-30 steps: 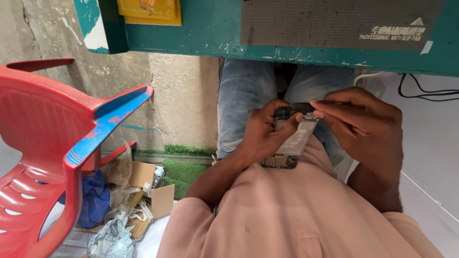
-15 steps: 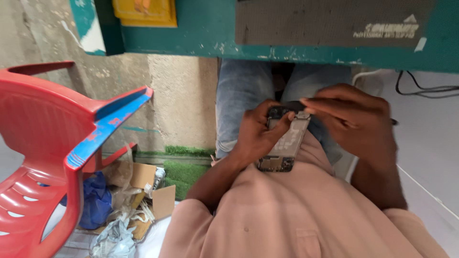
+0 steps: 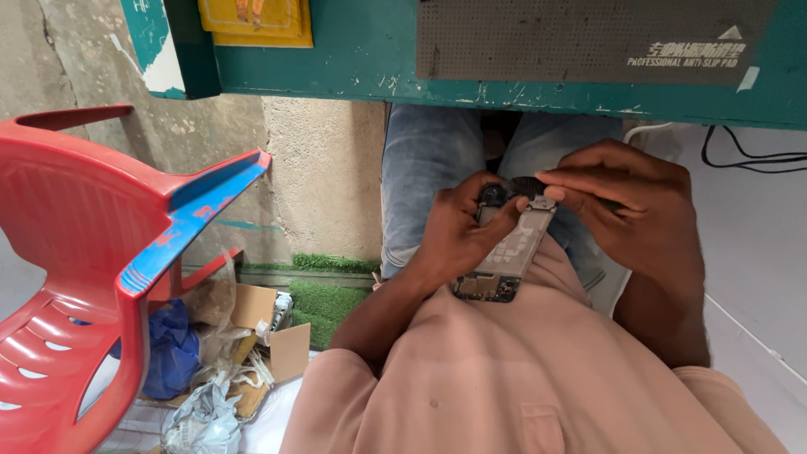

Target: The person disassembles a mobile phone by removing the internal battery and components, applies liquid adhesive from a bottle, and uses a small tool to scrape and clean the internal chassis.

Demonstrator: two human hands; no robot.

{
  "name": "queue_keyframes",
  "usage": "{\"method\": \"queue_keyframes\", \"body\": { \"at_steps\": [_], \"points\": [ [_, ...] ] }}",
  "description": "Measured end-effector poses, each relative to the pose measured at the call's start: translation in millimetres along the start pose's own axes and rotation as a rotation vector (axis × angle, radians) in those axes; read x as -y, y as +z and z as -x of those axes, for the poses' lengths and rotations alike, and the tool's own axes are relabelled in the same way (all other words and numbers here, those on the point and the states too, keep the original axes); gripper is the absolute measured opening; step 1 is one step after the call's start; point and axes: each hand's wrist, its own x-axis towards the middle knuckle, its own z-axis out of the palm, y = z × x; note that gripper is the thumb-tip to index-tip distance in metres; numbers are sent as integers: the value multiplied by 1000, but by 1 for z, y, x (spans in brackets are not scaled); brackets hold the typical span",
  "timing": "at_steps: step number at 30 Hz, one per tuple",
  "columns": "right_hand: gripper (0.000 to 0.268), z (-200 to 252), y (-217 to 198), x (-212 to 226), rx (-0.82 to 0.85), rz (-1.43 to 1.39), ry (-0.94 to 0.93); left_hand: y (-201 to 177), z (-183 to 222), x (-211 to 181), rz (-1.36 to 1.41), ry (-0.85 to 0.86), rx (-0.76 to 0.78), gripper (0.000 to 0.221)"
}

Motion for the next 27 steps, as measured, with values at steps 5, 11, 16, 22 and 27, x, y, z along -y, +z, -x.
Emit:
{"method": "queue_keyframes", "body": {
  "at_steps": [5, 11, 16, 22, 27],
  "points": [
    [24, -2, 0, -1, -7, 63, 7, 1, -2, 1, 21, -17, 3, 24],
    [25, 0, 2, 0, -20, 84, 3, 0, -1, 2, 12, -24, 19, 25],
    [26, 0, -1, 5, -3, 93, -17, 0, -1, 2, 49, -29, 23, 25],
    [28, -2, 1, 6, 3, 84, -24, 1, -2, 2, 36, -42, 31, 25],
    [29, -1, 0, 8, 9, 140, -28, 0, 0, 2, 76, -37, 6, 23]
  ]
}}
